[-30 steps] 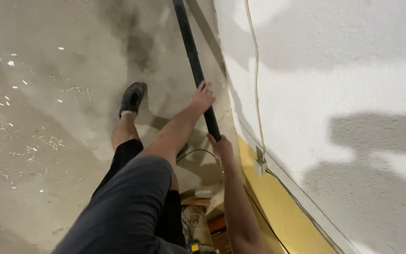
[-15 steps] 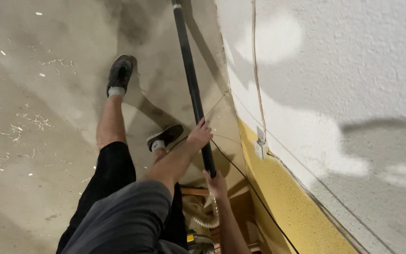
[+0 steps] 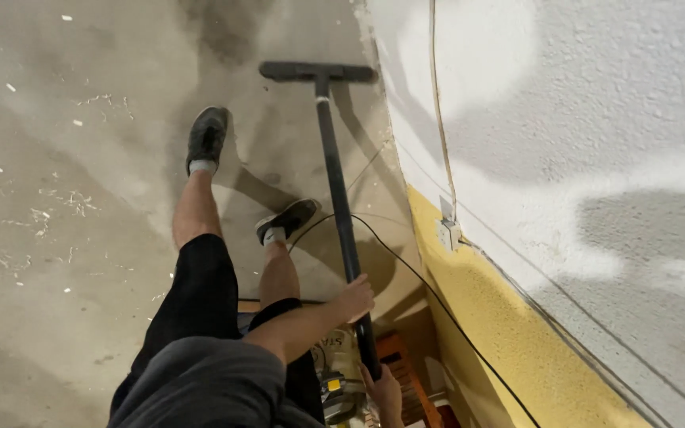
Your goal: Vacuuming sawdust and debris from the workshop floor using a shop vacuum and floor wand attachment
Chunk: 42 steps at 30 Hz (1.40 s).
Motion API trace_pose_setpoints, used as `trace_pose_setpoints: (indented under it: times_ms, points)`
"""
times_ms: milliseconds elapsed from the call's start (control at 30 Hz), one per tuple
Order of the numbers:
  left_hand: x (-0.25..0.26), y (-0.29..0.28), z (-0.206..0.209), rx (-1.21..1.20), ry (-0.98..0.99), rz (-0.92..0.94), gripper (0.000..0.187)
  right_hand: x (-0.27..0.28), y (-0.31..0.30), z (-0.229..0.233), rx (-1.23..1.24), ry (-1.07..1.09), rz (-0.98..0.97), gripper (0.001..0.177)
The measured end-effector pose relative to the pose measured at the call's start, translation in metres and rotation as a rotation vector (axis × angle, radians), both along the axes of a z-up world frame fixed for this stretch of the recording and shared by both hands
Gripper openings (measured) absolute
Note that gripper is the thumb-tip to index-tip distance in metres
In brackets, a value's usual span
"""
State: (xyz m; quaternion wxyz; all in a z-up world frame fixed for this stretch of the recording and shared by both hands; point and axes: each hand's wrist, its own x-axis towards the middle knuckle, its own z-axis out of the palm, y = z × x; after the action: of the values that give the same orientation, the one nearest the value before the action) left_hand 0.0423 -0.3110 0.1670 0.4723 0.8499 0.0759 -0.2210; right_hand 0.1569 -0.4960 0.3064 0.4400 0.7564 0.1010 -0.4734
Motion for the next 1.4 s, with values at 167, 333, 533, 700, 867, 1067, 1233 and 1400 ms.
trace_pose_setpoints:
  times_ms: [167,333,533,700,867,1067,1233,1400]
  points:
    - [-0.041,0.064,-0.075,0.579,0.028,0.212,0.033,-0.026,0.066,-0.071,0.588,0.189,0.131,0.057]
    - [-0.102,0.218,-0.17,0.693,0.096,0.392,0.008,-0.107,0.259,-0.128,0.773,0.239,0.117,0.071]
    - [-0.117,0.294,-0.231,0.509,0.326,0.346,0.057,-0.144,0.351,-0.124,0.808,0.317,-0.043,0.066]
    - [-0.078,0.223,-0.146,0.471,0.412,0.167,0.054,-0.107,0.254,-0.11,0.71,0.238,-0.078,0.073]
    - [-0.044,0.044,-0.144,0.459,0.054,0.335,0.024,-0.067,0.105,-0.071,0.684,0.128,-0.288,0.048]
    - [-0.021,-0.061,-0.07,0.133,-0.029,0.359,0.022,-0.037,-0.031,-0.026,0.378,0.058,-0.154,0.083]
    - [-0.01,-0.065,-0.068,0.236,-0.056,0.213,0.007,-0.016,-0.056,-0.026,0.13,0.293,0.42,0.059]
    - [-0.051,0.098,-0.075,0.29,0.098,-0.149,0.026,-0.063,0.115,-0.057,0.385,0.107,-0.136,0.07]
